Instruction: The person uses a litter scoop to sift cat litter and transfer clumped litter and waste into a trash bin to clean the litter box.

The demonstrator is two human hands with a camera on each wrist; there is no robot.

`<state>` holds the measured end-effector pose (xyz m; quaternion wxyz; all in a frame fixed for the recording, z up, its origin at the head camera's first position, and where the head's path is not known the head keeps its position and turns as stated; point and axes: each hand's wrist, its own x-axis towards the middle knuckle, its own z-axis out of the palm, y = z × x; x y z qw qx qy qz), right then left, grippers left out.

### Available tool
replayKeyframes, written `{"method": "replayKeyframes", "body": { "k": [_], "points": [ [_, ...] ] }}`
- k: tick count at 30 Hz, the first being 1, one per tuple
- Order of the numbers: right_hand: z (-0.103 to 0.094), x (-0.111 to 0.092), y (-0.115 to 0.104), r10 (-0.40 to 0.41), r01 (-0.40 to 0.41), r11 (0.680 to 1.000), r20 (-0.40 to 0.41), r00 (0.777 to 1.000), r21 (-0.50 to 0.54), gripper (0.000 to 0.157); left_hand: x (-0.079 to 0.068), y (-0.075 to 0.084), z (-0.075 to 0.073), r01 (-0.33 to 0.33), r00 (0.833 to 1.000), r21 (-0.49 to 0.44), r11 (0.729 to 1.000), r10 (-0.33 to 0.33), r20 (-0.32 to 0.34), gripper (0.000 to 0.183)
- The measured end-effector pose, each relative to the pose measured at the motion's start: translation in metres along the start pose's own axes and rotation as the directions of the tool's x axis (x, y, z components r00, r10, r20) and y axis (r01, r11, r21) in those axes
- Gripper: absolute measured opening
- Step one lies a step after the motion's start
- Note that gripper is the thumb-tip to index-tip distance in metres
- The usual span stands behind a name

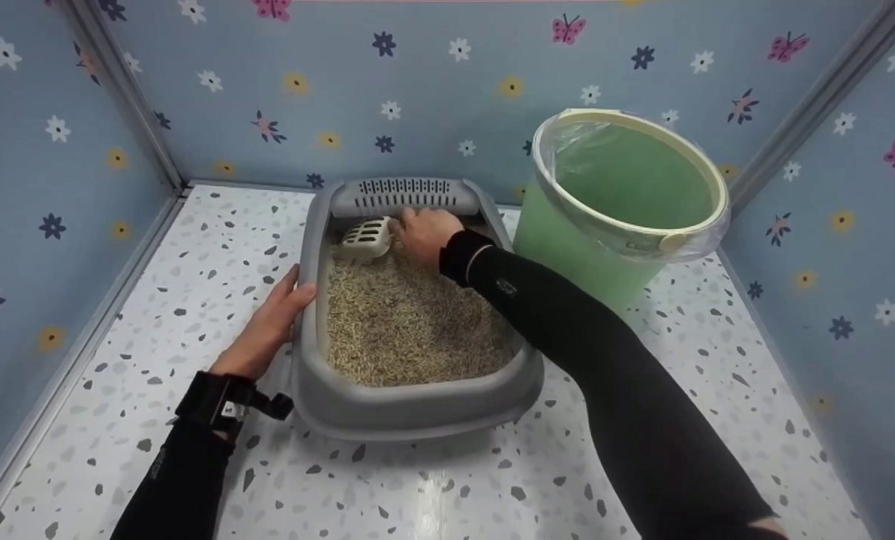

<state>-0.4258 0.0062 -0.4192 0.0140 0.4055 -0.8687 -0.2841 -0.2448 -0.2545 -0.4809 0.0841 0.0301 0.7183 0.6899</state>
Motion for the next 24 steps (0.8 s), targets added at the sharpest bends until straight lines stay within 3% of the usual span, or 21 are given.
{"method": "replayKeyframes", "body": {
  "k": [3, 12, 16, 20, 24],
  "points": [
    [0.0, -0.002, -0.004, 0.026, -0.025, 0.999, 0.038, 0.999, -0.033, 0.051, 0.001, -0.001, 0.001, 0.003, 1.0, 0.0, 1.0, -0.003, 0.0, 0.09],
    [-0.013, -0.023, -0.012, 0.057, -0.058, 0.998, 0.109, 0.992, 0.006, 0.034, 0.0, -0.002, 0.0, 0.035, 0.999, 0.014, 0.999, -0.035, -0.007, 0.096],
    [-0.015, -0.031, -0.006, 0.049, -0.073, 0.988, 0.165, 0.985, 0.139, 0.04, 0.0, -0.003, 0.001, 0.028, 1.0, 0.012, 1.0, -0.028, -0.004, 0.094],
    [-0.021, -0.037, 0.005, -0.041, -0.054, 0.954, 0.308, 0.951, 0.295, 0.043, 0.0, -0.002, 0.002, 0.032, 0.999, 0.017, 0.999, -0.032, 0.004, 0.094],
    [-0.032, -0.054, 0.012, -0.179, 0.037, 0.943, 0.411, 0.894, 0.33, 0.043, 0.001, -0.001, 0.003, 0.034, 0.999, 0.009, 0.999, -0.034, 0.007, 0.095]
  ]
}}
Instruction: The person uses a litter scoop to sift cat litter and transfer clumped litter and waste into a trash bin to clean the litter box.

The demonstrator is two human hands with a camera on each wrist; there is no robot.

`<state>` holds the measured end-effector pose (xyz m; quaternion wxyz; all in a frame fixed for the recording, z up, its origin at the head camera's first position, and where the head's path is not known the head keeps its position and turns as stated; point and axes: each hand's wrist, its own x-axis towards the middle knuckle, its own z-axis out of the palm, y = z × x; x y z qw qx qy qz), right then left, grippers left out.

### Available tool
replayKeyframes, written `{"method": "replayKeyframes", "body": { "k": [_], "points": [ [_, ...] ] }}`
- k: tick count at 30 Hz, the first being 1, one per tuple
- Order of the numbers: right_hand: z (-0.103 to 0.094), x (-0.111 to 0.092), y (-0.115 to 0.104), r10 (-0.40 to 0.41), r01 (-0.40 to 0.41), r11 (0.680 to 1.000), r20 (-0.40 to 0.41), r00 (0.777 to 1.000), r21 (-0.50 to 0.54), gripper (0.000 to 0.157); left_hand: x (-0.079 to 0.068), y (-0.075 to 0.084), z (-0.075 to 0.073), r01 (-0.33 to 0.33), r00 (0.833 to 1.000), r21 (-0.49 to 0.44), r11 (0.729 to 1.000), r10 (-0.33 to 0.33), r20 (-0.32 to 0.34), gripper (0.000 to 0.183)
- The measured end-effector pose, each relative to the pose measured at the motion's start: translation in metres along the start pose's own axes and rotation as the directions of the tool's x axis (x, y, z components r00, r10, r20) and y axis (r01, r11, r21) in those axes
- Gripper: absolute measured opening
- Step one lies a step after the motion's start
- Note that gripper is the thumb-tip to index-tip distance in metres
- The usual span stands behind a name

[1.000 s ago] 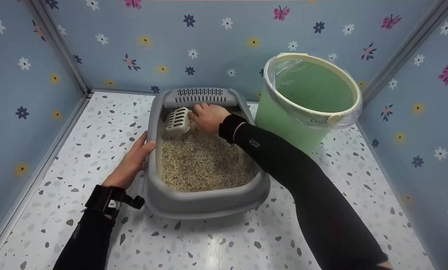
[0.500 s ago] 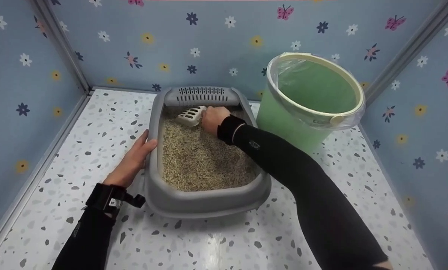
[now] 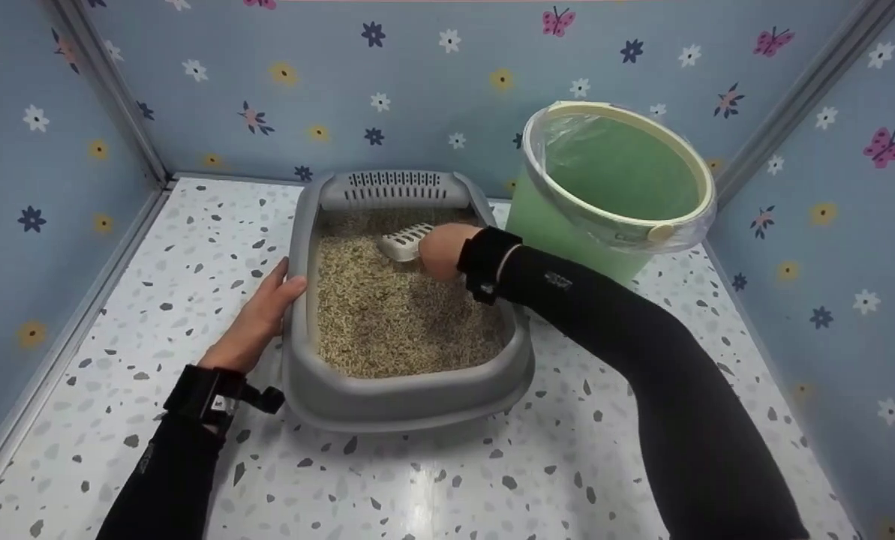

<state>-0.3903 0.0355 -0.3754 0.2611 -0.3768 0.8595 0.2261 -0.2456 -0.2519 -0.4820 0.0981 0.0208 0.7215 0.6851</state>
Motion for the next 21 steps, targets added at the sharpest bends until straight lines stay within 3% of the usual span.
{"method": "replayKeyframes", "body": {
  "k": [3, 6, 7, 10, 12, 17, 21],
  "points": [
    [0.002, -0.016, -0.003, -0.02, 0.02, 1.0, 0.005, 1.0, 0.014, 0.037, 0.0, 0.001, -0.001, 0.0, 1.0, 0.002, 1.0, 0.0, -0.002, 0.094],
    [0.009, -0.024, -0.009, 0.023, -0.016, 0.998, -0.122, 0.992, 0.058, 0.018, -0.001, 0.003, -0.002, 0.0, 1.0, 0.016, 1.0, 0.0, -0.004, 0.094],
    [0.012, -0.023, -0.011, 0.033, -0.024, 0.998, -0.173, 0.984, 0.056, 0.021, -0.001, 0.002, -0.003, 0.0, 1.0, 0.021, 1.0, 0.0, -0.007, 0.094],
    [0.019, -0.009, -0.015, 0.049, -0.048, 0.999, -0.288, 0.956, 0.012, 0.057, -0.001, 0.001, -0.004, 0.002, 1.0, 0.032, 0.999, -0.001, -0.016, 0.095],
    [0.022, 0.004, -0.015, 0.048, -0.067, 0.996, -0.31, 0.949, -0.051, 0.064, -0.002, 0.0, -0.004, 0.005, 1.0, 0.031, 1.0, -0.004, -0.017, 0.095],
    [0.023, 0.03, -0.011, 0.07, -0.15, 0.962, -0.326, 0.943, -0.228, 0.059, -0.001, -0.002, -0.001, 0.009, 1.0, 0.021, 1.0, -0.009, -0.008, 0.094],
    [0.021, 0.037, -0.01, 0.132, -0.252, 0.928, -0.392, 0.911, -0.274, 0.052, 0.0, 0.0, -0.001, 0.006, 1.0, 0.018, 1.0, -0.006, -0.009, 0.095]
  ]
}}
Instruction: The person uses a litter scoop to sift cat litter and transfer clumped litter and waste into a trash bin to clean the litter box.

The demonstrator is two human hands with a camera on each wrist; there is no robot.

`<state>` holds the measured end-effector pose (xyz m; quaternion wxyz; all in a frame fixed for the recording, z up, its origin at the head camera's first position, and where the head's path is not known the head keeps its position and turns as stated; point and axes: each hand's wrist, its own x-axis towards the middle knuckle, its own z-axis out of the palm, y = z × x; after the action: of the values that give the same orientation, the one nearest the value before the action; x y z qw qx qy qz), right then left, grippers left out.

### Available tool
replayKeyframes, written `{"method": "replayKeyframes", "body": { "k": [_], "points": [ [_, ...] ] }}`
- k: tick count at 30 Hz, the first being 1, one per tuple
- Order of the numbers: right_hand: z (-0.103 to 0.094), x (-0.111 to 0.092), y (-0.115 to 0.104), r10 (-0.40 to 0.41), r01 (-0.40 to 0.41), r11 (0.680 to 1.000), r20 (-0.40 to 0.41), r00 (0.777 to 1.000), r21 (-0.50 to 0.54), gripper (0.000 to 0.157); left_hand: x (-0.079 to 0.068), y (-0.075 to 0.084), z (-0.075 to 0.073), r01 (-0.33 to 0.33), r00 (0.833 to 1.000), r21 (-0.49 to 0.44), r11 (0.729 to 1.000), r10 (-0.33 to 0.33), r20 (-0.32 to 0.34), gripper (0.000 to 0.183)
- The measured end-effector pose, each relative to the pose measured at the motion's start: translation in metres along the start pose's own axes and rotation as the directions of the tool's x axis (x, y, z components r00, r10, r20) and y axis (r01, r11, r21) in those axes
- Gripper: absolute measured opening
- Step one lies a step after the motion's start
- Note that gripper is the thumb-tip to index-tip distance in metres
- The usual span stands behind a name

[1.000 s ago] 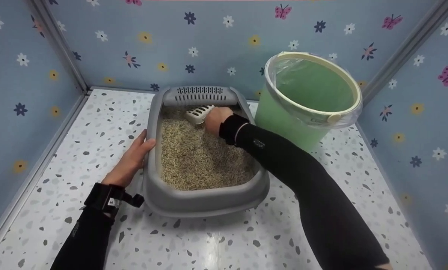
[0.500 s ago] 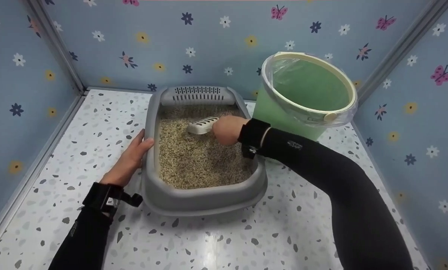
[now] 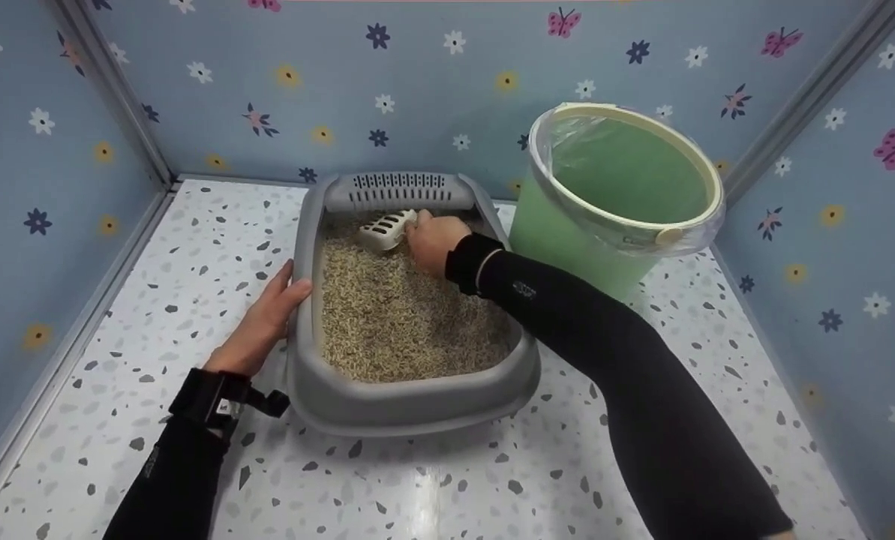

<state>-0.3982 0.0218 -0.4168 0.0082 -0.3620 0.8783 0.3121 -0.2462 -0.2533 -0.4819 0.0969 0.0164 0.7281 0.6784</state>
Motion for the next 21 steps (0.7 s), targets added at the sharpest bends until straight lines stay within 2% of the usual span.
{"method": "replayKeyframes", "body": {
  "k": [5, 10, 13, 16, 18, 21],
  "points": [
    [-0.002, -0.005, -0.004, 0.074, -0.074, 0.997, -0.014, 0.997, -0.024, 0.042, 0.0, 0.002, 0.0, -0.002, 1.0, 0.003, 1.0, 0.002, 0.015, 0.096],
    [-0.004, -0.015, -0.006, 0.097, -0.091, 0.988, 0.038, 0.995, -0.125, 0.043, -0.002, 0.0, -0.001, 0.0, 1.0, -0.006, 1.0, 0.0, 0.017, 0.096],
    [-0.005, -0.02, -0.005, 0.127, -0.121, 0.99, 0.073, 0.989, -0.079, 0.041, -0.002, 0.0, 0.0, -0.001, 1.0, -0.011, 1.0, 0.001, 0.011, 0.096],
    [-0.007, -0.023, 0.001, 0.126, -0.13, 0.991, 0.114, 0.985, 0.021, 0.039, -0.002, 0.0, 0.0, -0.002, 1.0, -0.014, 1.0, 0.003, 0.01, 0.096],
    [-0.009, -0.024, 0.009, 0.098, -0.113, 0.989, 0.151, 0.984, 0.091, 0.043, -0.001, 0.0, 0.001, -0.006, 1.0, -0.014, 1.0, 0.006, 0.011, 0.095],
    [-0.017, -0.025, 0.027, 0.008, -0.072, 0.97, 0.264, 0.964, 0.232, 0.048, 0.0, 0.0, 0.001, -0.013, 1.0, -0.012, 1.0, 0.013, 0.011, 0.095]
  ]
}}
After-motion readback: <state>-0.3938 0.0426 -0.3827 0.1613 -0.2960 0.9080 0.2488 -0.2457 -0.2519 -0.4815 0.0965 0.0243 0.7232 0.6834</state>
